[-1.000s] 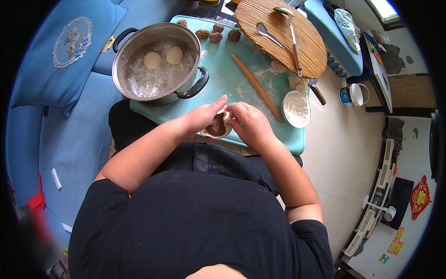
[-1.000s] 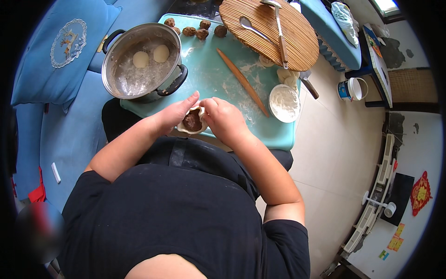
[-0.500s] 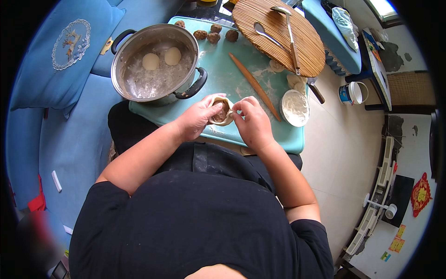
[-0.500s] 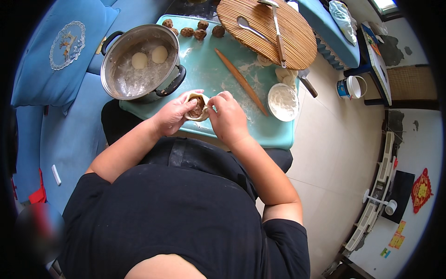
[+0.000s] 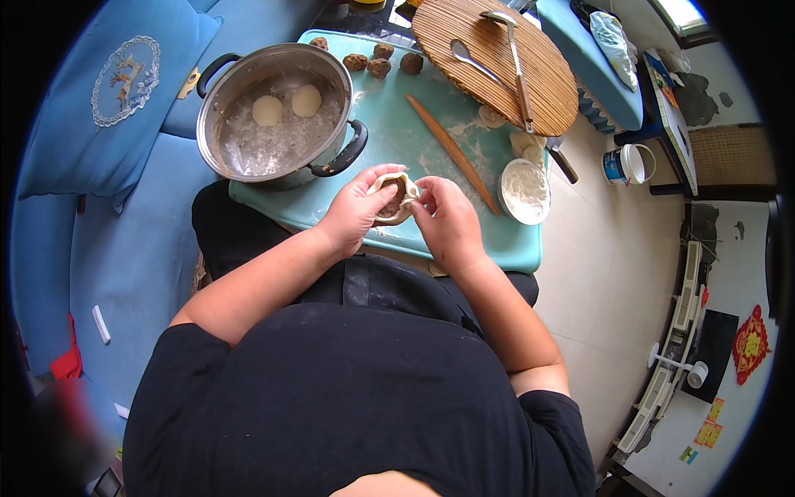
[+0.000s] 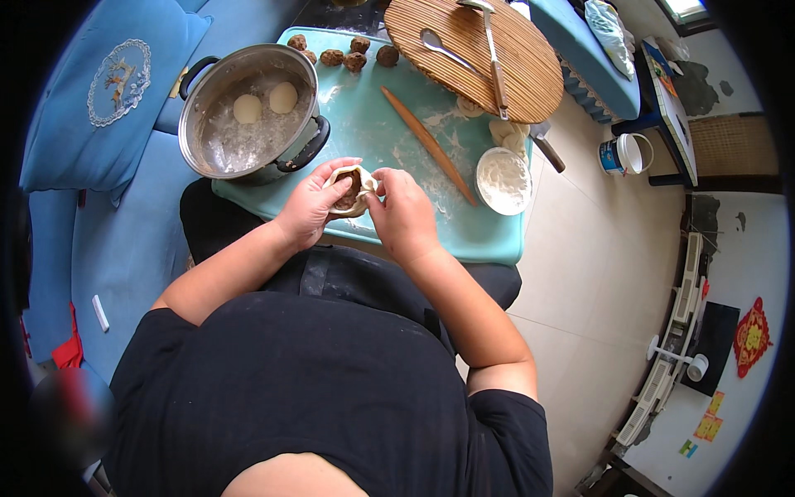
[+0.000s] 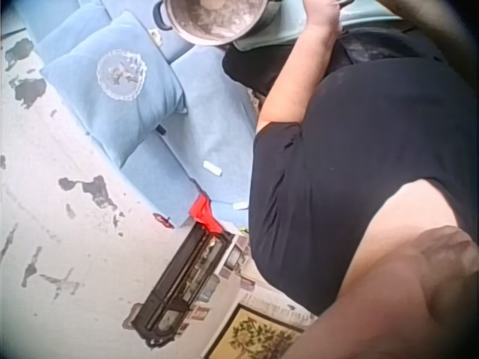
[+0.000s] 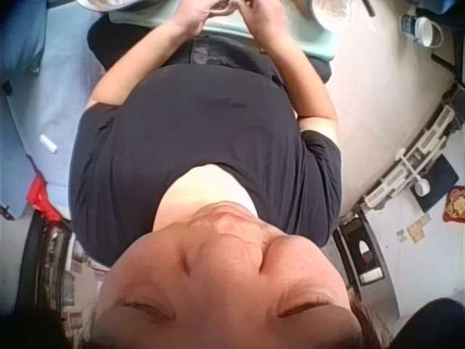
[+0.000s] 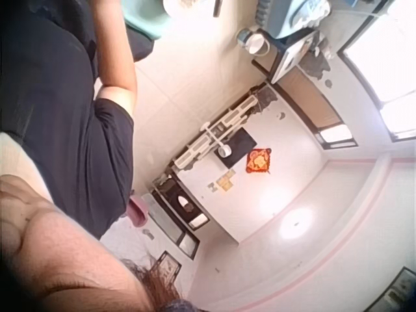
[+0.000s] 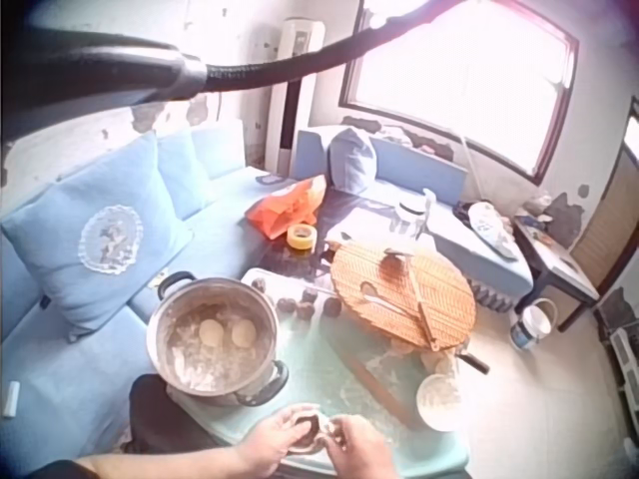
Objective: The person flattens dough balls into circular wrappers using a rolling pin, places a meat filling in the center, and folds the dough to seal the dumplings. The finished dumplings are placed into a pot of boiling water. The process is repeated for multiple dumplings.
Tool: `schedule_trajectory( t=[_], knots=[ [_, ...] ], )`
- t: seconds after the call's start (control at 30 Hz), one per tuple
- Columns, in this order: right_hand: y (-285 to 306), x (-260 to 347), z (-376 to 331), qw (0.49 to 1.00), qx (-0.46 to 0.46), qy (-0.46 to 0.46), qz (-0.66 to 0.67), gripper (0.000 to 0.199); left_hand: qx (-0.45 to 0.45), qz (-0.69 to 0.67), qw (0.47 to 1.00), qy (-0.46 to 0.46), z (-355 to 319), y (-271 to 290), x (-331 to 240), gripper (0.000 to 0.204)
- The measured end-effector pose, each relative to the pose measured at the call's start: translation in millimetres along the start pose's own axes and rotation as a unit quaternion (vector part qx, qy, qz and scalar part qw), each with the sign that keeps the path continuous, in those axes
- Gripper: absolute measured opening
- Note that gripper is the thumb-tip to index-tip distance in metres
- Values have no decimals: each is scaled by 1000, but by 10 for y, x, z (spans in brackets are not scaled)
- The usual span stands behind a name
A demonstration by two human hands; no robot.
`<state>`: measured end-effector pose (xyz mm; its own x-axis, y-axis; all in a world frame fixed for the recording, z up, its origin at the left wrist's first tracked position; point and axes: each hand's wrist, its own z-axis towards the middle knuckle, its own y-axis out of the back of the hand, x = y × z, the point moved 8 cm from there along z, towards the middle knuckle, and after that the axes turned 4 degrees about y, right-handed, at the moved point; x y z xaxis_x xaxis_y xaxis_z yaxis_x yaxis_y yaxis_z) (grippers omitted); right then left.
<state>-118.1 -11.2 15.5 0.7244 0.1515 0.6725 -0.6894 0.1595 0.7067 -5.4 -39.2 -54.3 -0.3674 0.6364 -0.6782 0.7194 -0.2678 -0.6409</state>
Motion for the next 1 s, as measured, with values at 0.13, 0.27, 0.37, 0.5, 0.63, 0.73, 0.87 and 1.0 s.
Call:
schedule_trajectory(
  t=[0.13,0.27,0.37,0.5,0.63,0.73,0.87,1.0],
  knots=[
    [-1,112,21,998,11,57,-37,11,-14,9,1000,-15,-13,1,9,28],
    [31,199,19,990,-11,132,-47,15,-2,44,999,-24,-4,7,14,25],
    [14,68,0,996,-13,87,21,17,12,54,998,-17,4,20,22,22],
    [-43,-65,-9,996,10,-19,92,18,31,77,997,-3,31,61,82,19],
    [-36,-26,-9,999,17,41,30,17,24,98,995,13,31,68,119,21],
    [-39,-10,-11,998,26,55,-1,14,16,123,992,30,-4,10,79,24],
    [-20,132,-16,992,16,121,-37,10,34,123,990,63,15,-6,110,31],
    [-40,204,-37,984,38,166,-48,12,39,183,979,84,21,28,135,37]
  ],
)
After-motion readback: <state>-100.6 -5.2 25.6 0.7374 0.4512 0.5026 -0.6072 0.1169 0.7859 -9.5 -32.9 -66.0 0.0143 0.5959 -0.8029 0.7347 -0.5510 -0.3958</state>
